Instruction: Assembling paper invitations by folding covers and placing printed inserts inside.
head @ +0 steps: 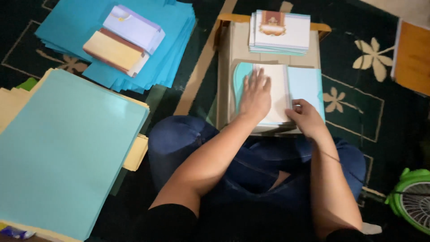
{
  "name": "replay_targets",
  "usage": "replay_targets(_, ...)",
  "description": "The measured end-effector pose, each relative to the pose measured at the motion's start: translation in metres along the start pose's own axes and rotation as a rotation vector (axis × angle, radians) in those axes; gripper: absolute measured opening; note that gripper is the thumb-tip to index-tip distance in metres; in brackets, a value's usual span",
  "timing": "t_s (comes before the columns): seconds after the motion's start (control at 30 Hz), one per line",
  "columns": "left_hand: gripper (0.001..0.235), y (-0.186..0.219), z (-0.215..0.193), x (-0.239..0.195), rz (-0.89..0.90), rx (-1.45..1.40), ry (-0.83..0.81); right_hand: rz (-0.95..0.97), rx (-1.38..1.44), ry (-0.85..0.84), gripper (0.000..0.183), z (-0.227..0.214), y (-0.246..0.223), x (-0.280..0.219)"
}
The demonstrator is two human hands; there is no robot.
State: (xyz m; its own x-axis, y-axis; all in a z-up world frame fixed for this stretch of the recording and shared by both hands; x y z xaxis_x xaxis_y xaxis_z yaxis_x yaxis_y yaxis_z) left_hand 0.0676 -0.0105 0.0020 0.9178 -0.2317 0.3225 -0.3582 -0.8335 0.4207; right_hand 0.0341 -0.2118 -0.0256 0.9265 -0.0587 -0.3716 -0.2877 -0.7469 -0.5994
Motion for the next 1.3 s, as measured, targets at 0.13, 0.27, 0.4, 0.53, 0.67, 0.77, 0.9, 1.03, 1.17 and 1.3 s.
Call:
replay_targets(0.13, 0.048, 0.031, -0.049, -0.002, 0.300, -0.088, 0.149, -0.117, 0.032, 0.109, 0.022, -0.022, -0.037, -0.018)
replay_targets(0.27, 0.009, 0.048, -0.104, -0.002, 0.556, -0.101, 0.494, -0.363, 0.145, 0.382, 0.013, -0.066, -0.091, -0.062)
replay_targets(0.4, 0.004, 0.008, -0.124, -0.006, 0.495, -0.248, 0.755, -0.522, 0.316, 0.605, 0.035, -0.083, -0.091, -0.076)
replay_targets(0.53, 0.019, -0.024, -0.119, -0.009, 0.046, -0.423, 0.667, -0.515, 0.493, 0.359, 0.076, -0.046, -0.080, -0.057)
replay_targets(0.67, 0.046, -0.016, -0.098, -0.006, -0.163, -0.533, 0.525, -0.403, 0.597, 0.110, 0.043, -0.008, -0.052, -0.020)
replay_targets(0.77, 0.080, 0.000, -0.088, -0.004, -0.028, -0.118, 0.338, -0.357, 0.381, 0.199, 0.035, -0.001, -0.045, -0.011)
replay_targets(0.9, 0.047, 0.012, -0.055, -0.006, 0.195, 0.018, 0.197, -0.360, 0.217, 0.251, 0.039, 0.005, -0.044, -0.010)
replay_targets(1.03, 0.046, 0.009, -0.027, -0.002, 0.244, 0.016, 0.038, -0.421, 0.046, 0.211, 0.038, -0.003, -0.069, -0.033)
replay_targets(1.17, 0.055, 0.008, -0.020, -0.004, 0.240, -0.030, -0.061, -0.522, -0.378, 0.171, 0.044, -0.011, -0.099, -0.066)
replay_targets(1.3, 0.054, 0.006, -0.027, -0.004, 0.232, -0.020, 0.029, -0.451, -0.505, 0.076, 0.047, -0.011, -0.095, -0.072)
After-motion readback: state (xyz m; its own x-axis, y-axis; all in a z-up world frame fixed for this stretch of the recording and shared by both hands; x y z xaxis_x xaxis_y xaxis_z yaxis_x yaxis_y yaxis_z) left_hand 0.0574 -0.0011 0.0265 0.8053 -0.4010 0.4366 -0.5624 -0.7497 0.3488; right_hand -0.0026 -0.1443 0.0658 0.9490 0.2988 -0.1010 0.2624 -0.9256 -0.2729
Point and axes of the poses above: each hand's wrist, its own x-axis towards the middle knuckle, its own z-axis out of the palm, y = z × x, the point moved 6 cm from there along x, towards the middle knuckle, and after that the axes turned 6 degrees about z, right-handed, at the moved point
